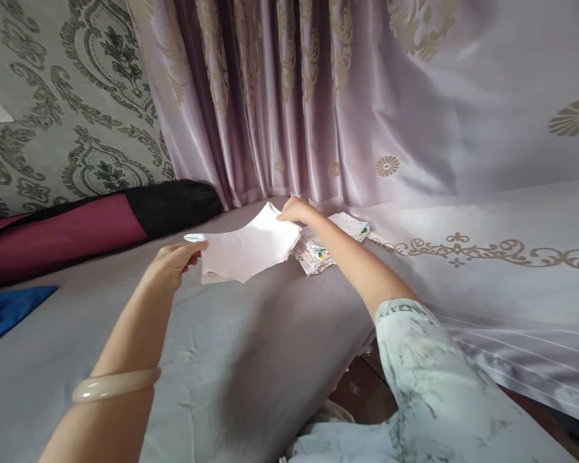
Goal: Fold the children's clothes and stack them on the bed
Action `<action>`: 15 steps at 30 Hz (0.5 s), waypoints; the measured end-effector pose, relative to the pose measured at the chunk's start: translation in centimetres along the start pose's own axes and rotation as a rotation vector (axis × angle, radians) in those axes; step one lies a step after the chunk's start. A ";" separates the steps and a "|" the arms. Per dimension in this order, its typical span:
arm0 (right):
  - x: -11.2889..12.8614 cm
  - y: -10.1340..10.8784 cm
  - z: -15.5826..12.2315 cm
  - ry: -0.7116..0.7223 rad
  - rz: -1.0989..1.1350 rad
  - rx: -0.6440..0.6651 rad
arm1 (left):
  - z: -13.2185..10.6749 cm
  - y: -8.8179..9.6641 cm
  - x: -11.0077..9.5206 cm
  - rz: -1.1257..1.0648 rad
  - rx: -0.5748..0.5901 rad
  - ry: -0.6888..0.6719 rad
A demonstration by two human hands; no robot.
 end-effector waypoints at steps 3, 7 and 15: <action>-1.8 3.2 -0.3 -0.060 -0.057 -0.081 | -0.9 -2.9 -2.0 -0.070 0.042 -0.051; -4.2 6.3 -0.4 -0.168 -0.131 -0.165 | -1.4 -6.7 -3.9 -0.138 0.097 -0.118; -9.2 9.7 0.3 -0.308 -0.208 -0.285 | -2.3 -14.4 -6.6 -0.238 0.226 -0.123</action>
Point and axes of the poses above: each hand's wrist, its own z-axis towards the middle knuckle, its own y-axis out of the back of the hand, x = y × z, the point moved 1 cm from there along z, towards the middle knuckle, and after that the axes turned 15 degrees about z, right-handed, at the moved point
